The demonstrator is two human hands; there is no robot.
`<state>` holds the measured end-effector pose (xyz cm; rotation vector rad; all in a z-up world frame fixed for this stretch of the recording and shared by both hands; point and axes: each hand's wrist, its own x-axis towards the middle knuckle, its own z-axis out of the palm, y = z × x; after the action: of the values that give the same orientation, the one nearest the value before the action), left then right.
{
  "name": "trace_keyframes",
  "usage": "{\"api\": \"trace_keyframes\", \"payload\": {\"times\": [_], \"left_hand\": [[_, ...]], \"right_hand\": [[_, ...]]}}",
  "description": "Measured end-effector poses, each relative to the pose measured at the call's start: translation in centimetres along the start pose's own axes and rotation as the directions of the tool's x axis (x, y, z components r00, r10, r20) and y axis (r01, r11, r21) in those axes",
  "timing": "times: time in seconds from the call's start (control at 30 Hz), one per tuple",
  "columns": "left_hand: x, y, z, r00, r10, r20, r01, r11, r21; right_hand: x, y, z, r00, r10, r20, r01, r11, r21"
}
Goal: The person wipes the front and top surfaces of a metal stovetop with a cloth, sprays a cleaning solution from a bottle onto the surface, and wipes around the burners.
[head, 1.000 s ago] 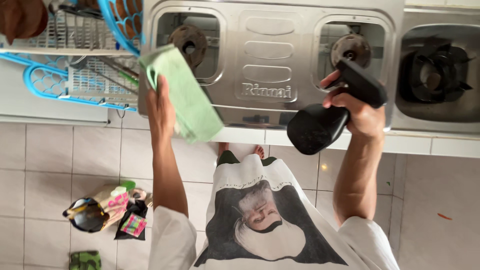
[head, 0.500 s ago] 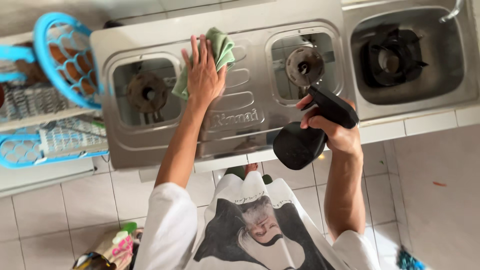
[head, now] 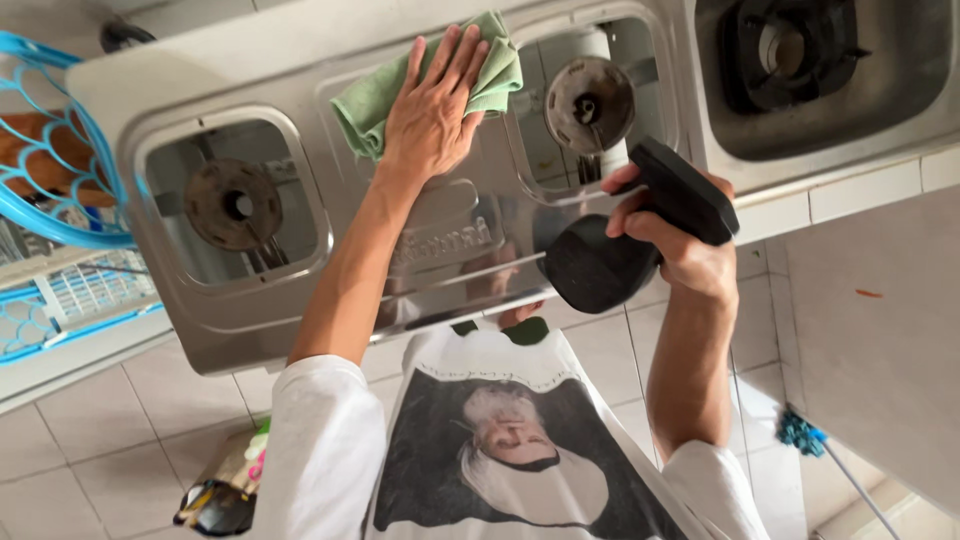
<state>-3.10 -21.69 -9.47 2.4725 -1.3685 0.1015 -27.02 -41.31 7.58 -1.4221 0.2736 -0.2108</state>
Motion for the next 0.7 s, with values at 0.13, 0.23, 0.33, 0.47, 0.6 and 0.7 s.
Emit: {"api": "trace_keyframes", "payload": {"times": [0.13,0.23,0.33,0.47,0.6,0.7], "left_hand": [[-1.5,2.9,-0.3,1.000,-0.020,0.024,0.021,0.998,-0.065],[-3.4,5.4,-0.5,0.998,-0.053,0.037,0.057,0.994,-0.095],[-5.4,8.2,-0.4,0.996,-0.084,0.017,0.085,0.989,-0.124],[-8.1,12.0,-0.3,0.986,-0.162,0.027,0.164,0.978,-0.132],[-10.3,16.9,0.3,0.963,-0.249,0.103,0.261,0.956,-0.133],[-11.5,20.9,1.4,0.963,-0.266,0.036,0.269,0.949,-0.168]], "right_hand": [[0.4,0.3,-0.6,0.995,0.070,0.066,-0.068,0.997,-0.031],[0.9,0.8,-1.0,0.982,0.103,0.161,-0.112,0.993,0.047],[1.1,1.6,-1.2,0.968,0.091,0.235,-0.117,0.988,0.102],[0.5,2.6,-0.9,0.938,0.102,0.332,-0.116,0.993,0.025],[-1.6,2.9,-2.5,0.929,0.136,0.345,-0.146,0.989,0.003],[-3.3,2.3,-5.7,0.942,0.146,0.302,-0.173,0.983,0.064]]}}
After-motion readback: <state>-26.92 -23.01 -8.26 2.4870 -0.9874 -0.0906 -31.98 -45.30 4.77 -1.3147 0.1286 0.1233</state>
